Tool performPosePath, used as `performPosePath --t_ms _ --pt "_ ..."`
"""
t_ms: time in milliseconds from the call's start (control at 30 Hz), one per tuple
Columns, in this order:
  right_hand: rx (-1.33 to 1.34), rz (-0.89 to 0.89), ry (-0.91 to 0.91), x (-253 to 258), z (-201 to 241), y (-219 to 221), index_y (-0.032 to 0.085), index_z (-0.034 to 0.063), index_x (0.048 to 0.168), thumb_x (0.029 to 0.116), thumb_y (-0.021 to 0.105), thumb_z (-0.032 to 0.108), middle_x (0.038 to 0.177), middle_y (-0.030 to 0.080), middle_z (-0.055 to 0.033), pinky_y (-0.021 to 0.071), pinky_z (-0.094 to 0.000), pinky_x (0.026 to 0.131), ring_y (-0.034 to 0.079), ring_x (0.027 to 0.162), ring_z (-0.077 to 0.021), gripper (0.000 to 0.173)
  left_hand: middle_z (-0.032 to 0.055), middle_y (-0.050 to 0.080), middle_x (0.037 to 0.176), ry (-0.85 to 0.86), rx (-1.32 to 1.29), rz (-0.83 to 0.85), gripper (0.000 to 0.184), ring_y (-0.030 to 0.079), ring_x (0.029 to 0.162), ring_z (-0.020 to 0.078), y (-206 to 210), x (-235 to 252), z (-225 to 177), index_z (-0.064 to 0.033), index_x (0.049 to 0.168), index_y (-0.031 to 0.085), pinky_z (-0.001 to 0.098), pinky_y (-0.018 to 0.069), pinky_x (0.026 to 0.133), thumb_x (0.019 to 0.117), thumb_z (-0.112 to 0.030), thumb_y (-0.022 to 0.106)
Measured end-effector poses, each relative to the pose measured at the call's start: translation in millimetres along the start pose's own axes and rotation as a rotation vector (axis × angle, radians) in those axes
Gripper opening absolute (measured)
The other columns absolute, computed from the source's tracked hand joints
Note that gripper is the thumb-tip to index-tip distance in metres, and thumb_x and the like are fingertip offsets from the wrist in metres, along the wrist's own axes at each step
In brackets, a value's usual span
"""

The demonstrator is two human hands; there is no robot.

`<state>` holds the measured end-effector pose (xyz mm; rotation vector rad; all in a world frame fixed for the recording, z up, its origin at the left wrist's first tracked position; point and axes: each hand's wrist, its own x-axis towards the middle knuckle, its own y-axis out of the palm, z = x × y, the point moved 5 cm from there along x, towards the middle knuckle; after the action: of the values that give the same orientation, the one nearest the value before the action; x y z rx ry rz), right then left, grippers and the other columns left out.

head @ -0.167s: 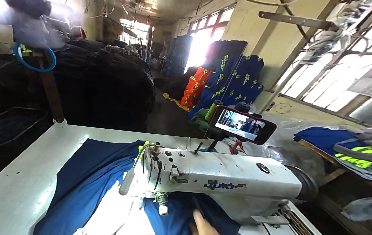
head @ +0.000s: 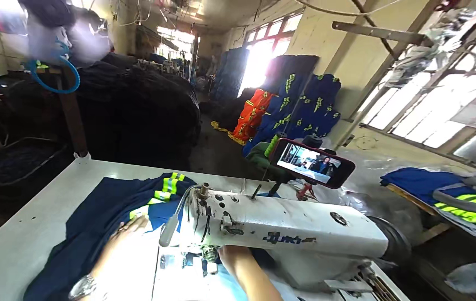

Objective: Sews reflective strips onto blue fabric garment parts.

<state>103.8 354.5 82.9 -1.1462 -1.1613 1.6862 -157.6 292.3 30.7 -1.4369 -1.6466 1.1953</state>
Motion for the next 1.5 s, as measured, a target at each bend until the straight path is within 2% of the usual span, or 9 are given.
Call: performPosePath --t_ms 200,333,433,600,833,1167,1267,1433,1500 --pt "-0.165 -0.234 0.172 -14 -68 8 0.062 -0.0075 0.133 0.1054 0.050 0.019 0.136 0.059 -0.0335 0.0433 -0.0668 0.103 0.053 0.130 -0.0517 0.040 0.0061 0.051 0.156 0.167 -0.061 -0.208 0.041 0.042 0.148 0.0291 3 -29 51 -0.0120 0.144 0.060 0.0562 0.0269 0.122 0.1044 -0.010 0.049" --pt "-0.148 -0.369 0.036 -24 -99 27 0.067 -0.0034 0.127 0.1012 0.053 0.006 0.124 0.066 -0.0302 0.0505 -0.0638 0.094 0.063 0.116 -0.0503 0.031 0.0063 0.063 0.143 0.198 -0.103 -0.358 0.030 0.053 0.139 0.0310 6 -37 49 -0.0169 0.122 0.075 0.0592 0.0347 0.118 0.1011 -0.009 0.054" --pt "-0.029 -0.352 -0.010 -44 -82 30 0.064 -0.0086 0.126 0.0952 0.052 -0.002 0.123 0.066 -0.0312 0.0513 -0.0637 0.094 0.064 0.114 -0.0500 0.033 0.0082 0.067 0.136 0.209 -0.100 -0.385 0.023 0.058 0.134 0.0311 1 -40 46 -0.0114 0.111 0.077 0.0576 0.0377 0.116 0.1012 -0.014 0.056" --pt "0.225 -0.116 -0.195 -69 16 62 0.060 -0.0005 0.137 0.1071 0.047 0.021 0.133 0.064 -0.0221 0.0505 -0.0524 0.104 0.064 0.123 -0.0358 0.039 0.0074 0.074 0.112 0.295 0.040 -0.623 0.013 0.068 0.114 0.0311 0 -48 41 -0.0120 0.099 0.075 0.0566 0.0469 0.107 0.0926 -0.012 0.063" --pt "-0.077 -0.008 -0.142 -43 111 71 0.059 0.0022 0.134 0.1093 0.038 0.030 0.134 0.062 -0.0216 0.0509 -0.0568 0.096 0.064 0.119 -0.0399 0.042 0.0098 0.073 0.114 0.289 0.028 -0.594 0.014 0.068 0.115 0.0317 -1 -50 41 -0.0109 0.099 0.076 0.0545 0.0482 0.106 0.0911 -0.013 0.065" --pt "-0.111 -0.040 -0.232 -53 100 67 0.061 -0.0022 0.133 0.1090 0.036 0.025 0.136 0.062 -0.0233 0.0432 -0.0597 0.108 0.059 0.129 -0.0411 0.044 0.0159 0.072 0.116 0.269 -0.016 -0.513 0.019 0.067 0.114 0.0388 -3 -59 38 -0.0039 0.106 0.076 0.0559 0.0515 0.099 0.0941 -0.013 0.063" --pt "-0.018 -0.018 -0.219 -44 116 73 0.059 0.0010 0.133 0.1099 0.038 0.030 0.130 0.064 -0.0230 0.0510 -0.0585 0.094 0.065 0.115 -0.0411 0.042 0.0166 0.072 0.117 0.260 -0.027 -0.494 0.021 0.067 0.115 0.0393 -6 -63 36 -0.0027 0.106 0.075 0.0555 0.0507 0.100 0.0955 -0.014 0.062" --pt "0.053 -0.138 -0.301 -62 110 70 0.067 0.0035 0.126 0.1070 0.042 0.027 0.124 0.069 -0.0199 0.0528 -0.0561 0.093 0.067 0.114 -0.0380 0.039 0.0215 0.070 0.120 0.229 -0.063 -0.397 0.024 0.064 0.118 0.0438 -11 -76 32 0.0024 0.110 0.074 0.0587 0.0471 0.104 0.0986 -0.010 0.057" --pt "0.122 -0.142 -0.192 -78 79 64 0.065 0.0031 0.133 0.1062 0.045 0.025 0.132 0.066 -0.0203 0.0481 -0.0564 0.105 0.062 0.125 -0.0369 0.040 0.0229 0.070 0.121 0.218 -0.052 -0.334 0.027 0.063 0.119 0.0454 -11 -88 29 0.0013 0.112 0.074 0.0611 0.0452 0.105 0.1013 -0.015 0.055"
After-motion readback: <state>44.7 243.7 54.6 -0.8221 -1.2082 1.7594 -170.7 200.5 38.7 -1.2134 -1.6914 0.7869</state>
